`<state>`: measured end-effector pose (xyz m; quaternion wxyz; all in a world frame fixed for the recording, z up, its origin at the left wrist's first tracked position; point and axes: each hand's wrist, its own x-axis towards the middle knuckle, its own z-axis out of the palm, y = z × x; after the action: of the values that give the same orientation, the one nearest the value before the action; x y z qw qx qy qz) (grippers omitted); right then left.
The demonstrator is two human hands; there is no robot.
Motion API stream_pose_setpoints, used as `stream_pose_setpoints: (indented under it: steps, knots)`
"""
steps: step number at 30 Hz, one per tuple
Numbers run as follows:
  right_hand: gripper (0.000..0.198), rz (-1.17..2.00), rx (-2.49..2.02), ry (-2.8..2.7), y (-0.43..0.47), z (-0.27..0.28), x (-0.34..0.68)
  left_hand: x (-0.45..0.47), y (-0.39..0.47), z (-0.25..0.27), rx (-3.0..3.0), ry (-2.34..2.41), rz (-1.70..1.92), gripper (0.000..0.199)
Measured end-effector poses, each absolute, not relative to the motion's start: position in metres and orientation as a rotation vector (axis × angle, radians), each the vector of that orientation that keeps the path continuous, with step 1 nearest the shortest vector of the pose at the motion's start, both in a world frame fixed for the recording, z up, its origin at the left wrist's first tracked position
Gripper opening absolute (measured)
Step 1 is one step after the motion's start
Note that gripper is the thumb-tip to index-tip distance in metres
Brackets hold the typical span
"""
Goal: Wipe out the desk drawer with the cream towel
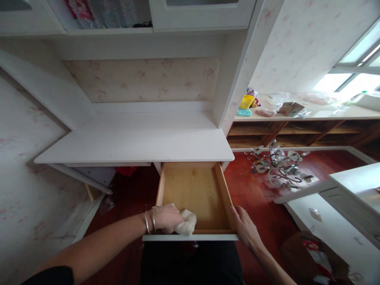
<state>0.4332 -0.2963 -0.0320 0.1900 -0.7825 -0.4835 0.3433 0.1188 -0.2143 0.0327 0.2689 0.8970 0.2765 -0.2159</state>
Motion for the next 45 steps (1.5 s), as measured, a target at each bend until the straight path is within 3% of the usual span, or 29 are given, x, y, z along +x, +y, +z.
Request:
stream_pose_setpoints:
  steps: [3, 6, 10, 13, 18, 21, 24, 27, 30, 38, 45]
  knots:
    - [0.058, 0.952, -2.203, -1.366, -0.296, -0.033, 0.434, 0.096, -0.212, 0.033, 2.569, 0.666, -0.622, 0.02]
    - [0.058, 0.937, -2.203, -1.37, -0.296, -0.033, 0.434, 0.089, -0.207, 0.02, 2.444, 0.833, -0.335, 0.014]
    - [0.057, 0.94, -2.218, -1.348, -0.296, -0.031, 0.433, 0.089, -0.199, -0.005, 2.223, 1.042, -0.035, 0.044]
    - [0.056, 0.956, -2.204, -1.342, -0.296, -0.031, 0.432, 0.087, -0.188, -0.019, 2.15, 1.143, 0.084, 0.05]
    - [0.057, 0.962, -2.185, -1.334, -0.296, -0.03, 0.431, 0.081, -0.142, -0.025, 2.022, 1.349, 0.192, 0.027]
    - [0.056, 0.964, -2.192, -1.331, -0.296, -0.03, 0.431, 0.081, -0.104, -0.02, 1.977, 1.421, 0.208, 0.028]
    - [0.054, 0.948, -2.196, -1.337, -0.297, -0.029, 0.43, 0.082, -0.077, -0.012, 1.942, 1.453, 0.183, 0.014]
    - [0.053, 0.949, -2.194, -1.332, -0.298, -0.029, 0.43, 0.084, -0.068, -0.004, 1.889, 1.471, 0.168, 0.029]
    - [0.052, 0.965, -2.177, -1.331, -0.298, -0.029, 0.431, 0.087, -0.075, 0.0, 1.796, 1.48, 0.166, 0.032]
    - [0.05, 0.972, -2.167, -1.341, -0.296, -0.034, 0.434, 0.107, -0.141, -0.008, 1.263, 1.43, 0.323, 0.013]
    - [0.049, 0.973, -2.194, -1.297, -0.295, -0.032, 0.433, 0.119, -0.182, -0.021, 0.74, 1.453, 0.705, 0.029]
